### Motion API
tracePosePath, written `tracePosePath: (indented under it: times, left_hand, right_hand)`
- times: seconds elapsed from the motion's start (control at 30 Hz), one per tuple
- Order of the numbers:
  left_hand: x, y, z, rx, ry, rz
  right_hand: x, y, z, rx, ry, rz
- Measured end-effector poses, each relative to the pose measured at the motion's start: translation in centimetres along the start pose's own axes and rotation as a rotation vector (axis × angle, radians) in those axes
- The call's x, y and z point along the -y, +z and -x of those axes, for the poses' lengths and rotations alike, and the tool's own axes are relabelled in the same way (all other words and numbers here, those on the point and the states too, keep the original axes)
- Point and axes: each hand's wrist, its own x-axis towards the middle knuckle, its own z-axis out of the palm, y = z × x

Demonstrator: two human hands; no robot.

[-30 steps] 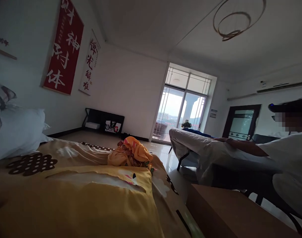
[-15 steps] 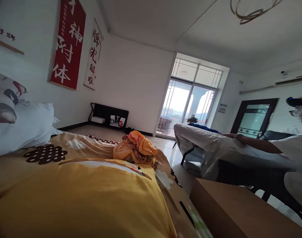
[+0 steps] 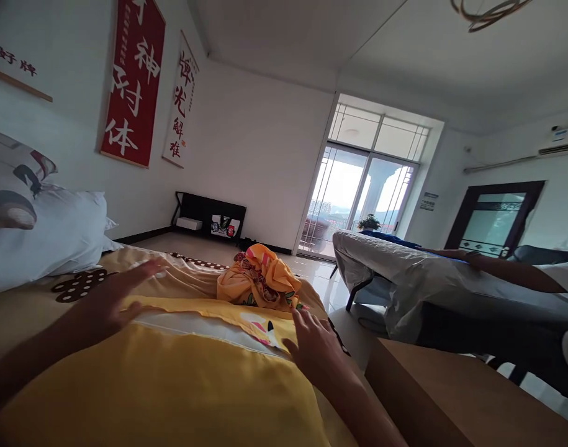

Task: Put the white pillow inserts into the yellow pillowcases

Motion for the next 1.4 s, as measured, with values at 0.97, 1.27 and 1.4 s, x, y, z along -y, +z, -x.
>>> tracePosePath:
  times: [0.97,1.27,1.4]
  left_hand:
    - [-0.5,13.2,1.6,0.319,-0.087,0.028]
    - [4.7,10.2,4.3,0.041,-0.102,-0.196]
    - [8.8,9.7,3.6,0.325,-0.371,0.036]
  right_hand:
    - [6.6,8.6,0.4,0.21,0.067,-0.296]
    - [2.4,9.7,0.8,0.522,0.301,-0.275]
    - [1.3,9.7,0.4,0.471,0.4,-0.163]
